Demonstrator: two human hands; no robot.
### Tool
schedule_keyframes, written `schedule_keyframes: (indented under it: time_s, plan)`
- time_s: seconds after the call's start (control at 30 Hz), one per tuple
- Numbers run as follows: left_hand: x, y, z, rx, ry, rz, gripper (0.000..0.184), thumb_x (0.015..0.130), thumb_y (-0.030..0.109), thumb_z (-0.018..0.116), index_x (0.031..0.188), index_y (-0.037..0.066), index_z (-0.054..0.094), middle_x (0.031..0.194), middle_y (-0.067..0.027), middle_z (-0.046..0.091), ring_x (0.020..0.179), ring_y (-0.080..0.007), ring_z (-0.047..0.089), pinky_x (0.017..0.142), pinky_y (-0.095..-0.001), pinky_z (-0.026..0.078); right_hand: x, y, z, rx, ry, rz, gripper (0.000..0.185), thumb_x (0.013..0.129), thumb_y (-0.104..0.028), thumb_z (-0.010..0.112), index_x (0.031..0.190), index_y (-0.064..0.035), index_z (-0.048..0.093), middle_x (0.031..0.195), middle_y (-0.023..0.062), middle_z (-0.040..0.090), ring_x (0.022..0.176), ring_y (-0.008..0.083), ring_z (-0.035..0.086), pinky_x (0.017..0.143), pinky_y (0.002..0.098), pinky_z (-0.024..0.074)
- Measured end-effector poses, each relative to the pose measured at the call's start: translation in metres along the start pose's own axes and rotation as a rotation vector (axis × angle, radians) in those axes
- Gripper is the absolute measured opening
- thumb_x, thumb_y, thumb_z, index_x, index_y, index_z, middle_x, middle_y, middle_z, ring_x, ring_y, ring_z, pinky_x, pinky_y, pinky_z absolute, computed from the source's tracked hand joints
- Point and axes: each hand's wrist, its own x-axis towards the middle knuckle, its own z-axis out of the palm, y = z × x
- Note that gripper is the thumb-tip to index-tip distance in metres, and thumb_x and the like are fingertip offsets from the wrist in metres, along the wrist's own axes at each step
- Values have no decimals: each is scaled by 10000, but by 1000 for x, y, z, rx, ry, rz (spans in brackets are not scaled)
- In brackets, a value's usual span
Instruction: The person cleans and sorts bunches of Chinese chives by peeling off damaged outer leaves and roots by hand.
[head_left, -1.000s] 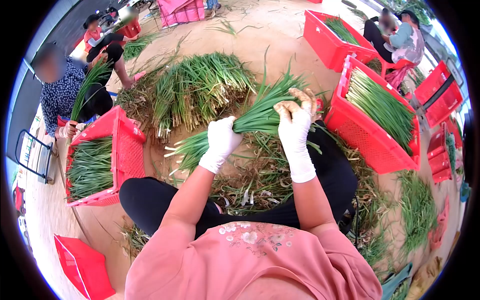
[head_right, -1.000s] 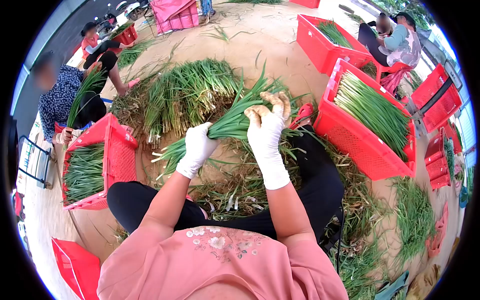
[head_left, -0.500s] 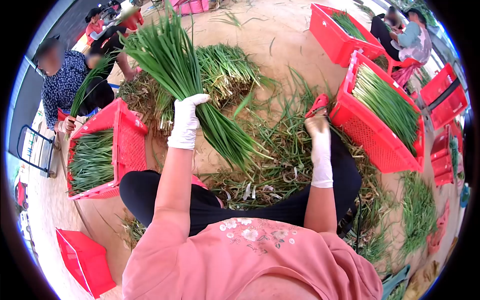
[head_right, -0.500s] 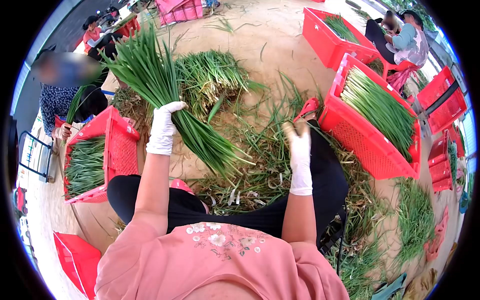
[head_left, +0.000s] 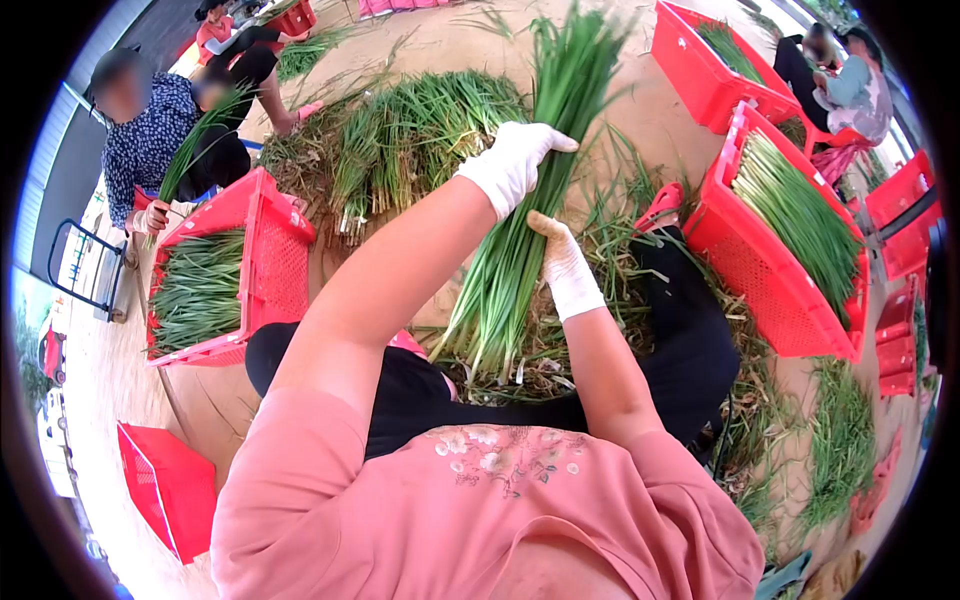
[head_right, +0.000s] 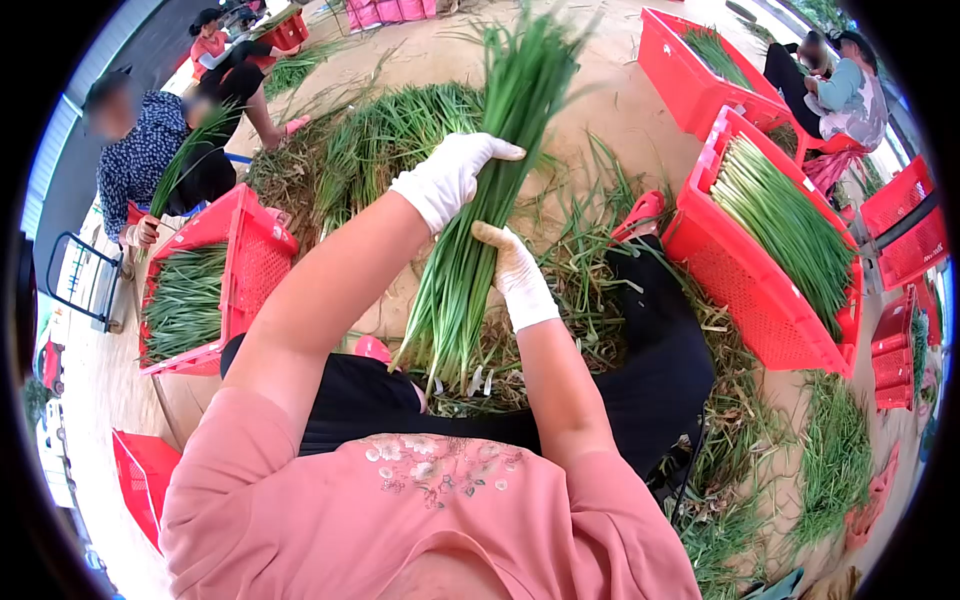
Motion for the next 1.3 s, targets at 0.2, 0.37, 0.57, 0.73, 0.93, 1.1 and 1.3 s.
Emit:
schedule_keyframes:
  time_s: [0.2, 0.37, 0.57, 0.73, 0.93, 1.1, 1.3]
  plan:
    - [-24, 10, -27, 457, -151, 276, 1104, 657, 453, 736, 1367, -100, 96, 1360, -292, 298, 1310, -318, 246, 1073, -398, 190, -1, 6, -15, 216, 1, -216, 736, 667, -438, 730, 1184, 32, 499, 1024, 146, 611, 909, 262, 605, 816, 395, 511]
    - [-65, -57, -105, 649, -357, 43, 1347, 584, 621, 719, 1356, -63, -148, 1417, -271, 204, 1342, -288, 185, 1084, -365, 161, 9, 1, -26, 238, 29, -293, 734, 699, -492, 684, 1180, 27, 490, 1023, 142, 595, 924, 281, 591, 850, 446, 493]
    - [-117, -158, -104, 525, -185, 98, 1414, 523, 373, 864, 1350, -32, -208, 1381, -206, 312, 1271, -230, 331, 1046, -300, 250, 45, 19, -33, 279, 60, -231, 640, 723, -466, 672, 1149, -18, 508, 1034, 100, 594, 954, 248, 575, 923, 490, 418]
    - [-119, -191, -113, 195, -5, 228, 1081, 487, 154, 871, 1348, -23, 241, 1187, -115, 518, 1079, -194, 505, 953, -295, 383, 50, 30, 12, 286, 189, -134, 402, 741, -310, 684, 1018, -35, 587, 894, 103, 646, 749, 239, 634, 686, 383, 544]
    - [-129, -190, -114, -48, 146, 154, 469, 566, -8, 760, 992, 11, 566, 840, -13, 601, 732, -118, 568, 688, -264, 480, 74, 42, 45, 181, 155, 22, 443, 781, -372, 655, 1074, -48, 579, 929, 84, 642, 782, 213, 624, 717, 345, 524]
    - [-110, -184, -128, -121, 273, 231, 359, 575, -62, 706, 908, 5, 588, 776, -18, 598, 655, -121, 563, 609, -272, 482, 83, 56, 12, -79, 219, 92, 744, 757, -536, 632, 1274, -47, 415, 1210, 108, 510, 1123, 239, 464, 967, 443, 349]
    - [-89, -176, -140, -53, 448, 216, 366, 565, -119, 636, 914, -24, 578, 775, -61, 611, 645, -165, 586, 557, -291, 488, 43, 95, 17, -961, 327, -336, 447, 736, -210, 729, 1136, -97, 564, 952, 59, 529, 839, 115, 533, 704, 264, 472]
